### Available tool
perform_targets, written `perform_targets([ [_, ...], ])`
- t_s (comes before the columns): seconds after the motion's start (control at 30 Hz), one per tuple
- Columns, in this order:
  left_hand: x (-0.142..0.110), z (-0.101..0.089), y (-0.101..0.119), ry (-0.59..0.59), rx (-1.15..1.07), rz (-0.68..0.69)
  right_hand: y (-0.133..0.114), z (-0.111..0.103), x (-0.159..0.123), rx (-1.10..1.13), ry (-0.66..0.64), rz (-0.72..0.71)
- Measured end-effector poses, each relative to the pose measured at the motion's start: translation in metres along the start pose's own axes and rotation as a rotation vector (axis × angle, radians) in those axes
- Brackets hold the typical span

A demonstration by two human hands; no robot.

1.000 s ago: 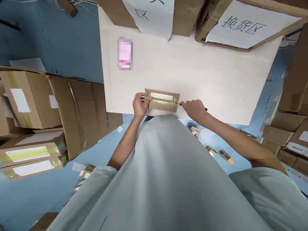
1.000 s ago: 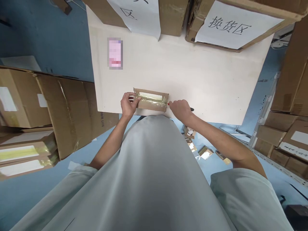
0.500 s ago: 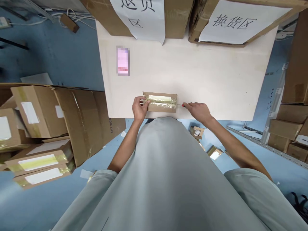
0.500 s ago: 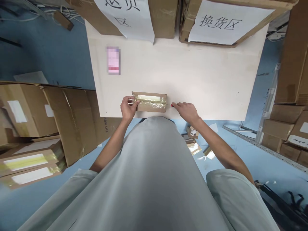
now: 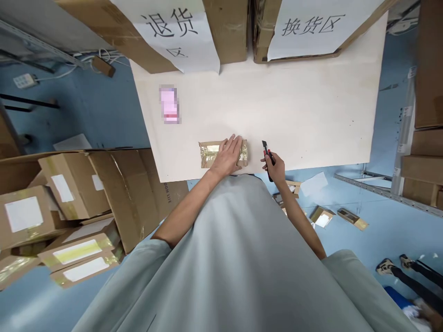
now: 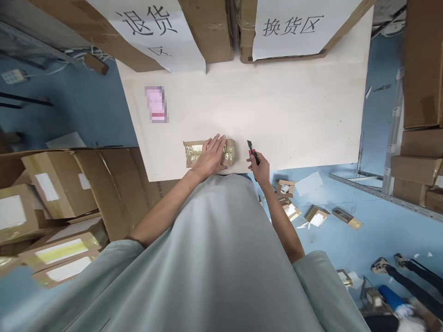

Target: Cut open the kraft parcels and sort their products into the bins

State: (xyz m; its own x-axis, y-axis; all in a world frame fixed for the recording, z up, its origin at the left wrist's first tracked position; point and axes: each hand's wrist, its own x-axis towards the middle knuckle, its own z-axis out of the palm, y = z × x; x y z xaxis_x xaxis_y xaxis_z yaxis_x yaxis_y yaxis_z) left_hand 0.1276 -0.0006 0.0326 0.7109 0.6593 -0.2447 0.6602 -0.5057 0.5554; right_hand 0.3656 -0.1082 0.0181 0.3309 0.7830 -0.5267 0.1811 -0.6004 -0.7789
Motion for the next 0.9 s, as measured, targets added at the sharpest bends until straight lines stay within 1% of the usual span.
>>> perform_targets([
  [0.07, 0.006, -0.004, 0.000, -0.009, 0.012, -0.004, -0.004, 0.004, -0.004, 0.044, 0.010, 0.016],
  [0.13, 0.003, -0.012, -0.002, 0.019, -0.001, -0.006, -0.009, 0.005, -0.007, 0.075, 0.025, 0.017],
  [0.2, -0.005, -0.023, -0.005, 0.077, -0.035, -0.007, -0.018, 0.006, -0.010, 0.088, 0.045, -0.005],
  [0.3, -0.021, -0.043, -0.009, 0.198, -0.112, -0.028, -0.035, 0.006, -0.017, 0.076, 0.077, -0.063],
  [0.37, -0.031, -0.052, -0.013, 0.262, -0.169, -0.040, -0.049, 0.006, -0.021, 0.047, 0.097, -0.104],
  [0.43, -0.039, -0.053, -0.020, 0.300, -0.222, -0.049, -0.062, 0.008, -0.025, 0.008, 0.116, -0.142],
  [0.5, -0.047, -0.046, -0.030, 0.318, -0.267, -0.065, -0.073, 0.013, -0.028, -0.037, 0.120, -0.173],
  [0.6, -0.061, -0.031, -0.045, 0.333, -0.338, -0.123, -0.083, 0.025, -0.032, -0.110, 0.072, -0.206],
  [0.67, -0.072, -0.026, -0.054, 0.323, -0.396, -0.156, -0.086, 0.034, -0.035, -0.168, 0.029, -0.213],
  [0.73, -0.082, -0.029, -0.060, 0.296, -0.457, -0.175, -0.087, 0.042, -0.039, -0.233, 0.010, -0.221],
  [0.8, -0.086, -0.037, -0.066, 0.283, -0.527, -0.192, -0.090, 0.049, -0.045, -0.301, 0.007, -0.238],
  [0.9, -0.081, -0.050, -0.076, 0.342, -0.647, -0.257, -0.099, 0.057, -0.056, -0.408, -0.007, -0.269],
])
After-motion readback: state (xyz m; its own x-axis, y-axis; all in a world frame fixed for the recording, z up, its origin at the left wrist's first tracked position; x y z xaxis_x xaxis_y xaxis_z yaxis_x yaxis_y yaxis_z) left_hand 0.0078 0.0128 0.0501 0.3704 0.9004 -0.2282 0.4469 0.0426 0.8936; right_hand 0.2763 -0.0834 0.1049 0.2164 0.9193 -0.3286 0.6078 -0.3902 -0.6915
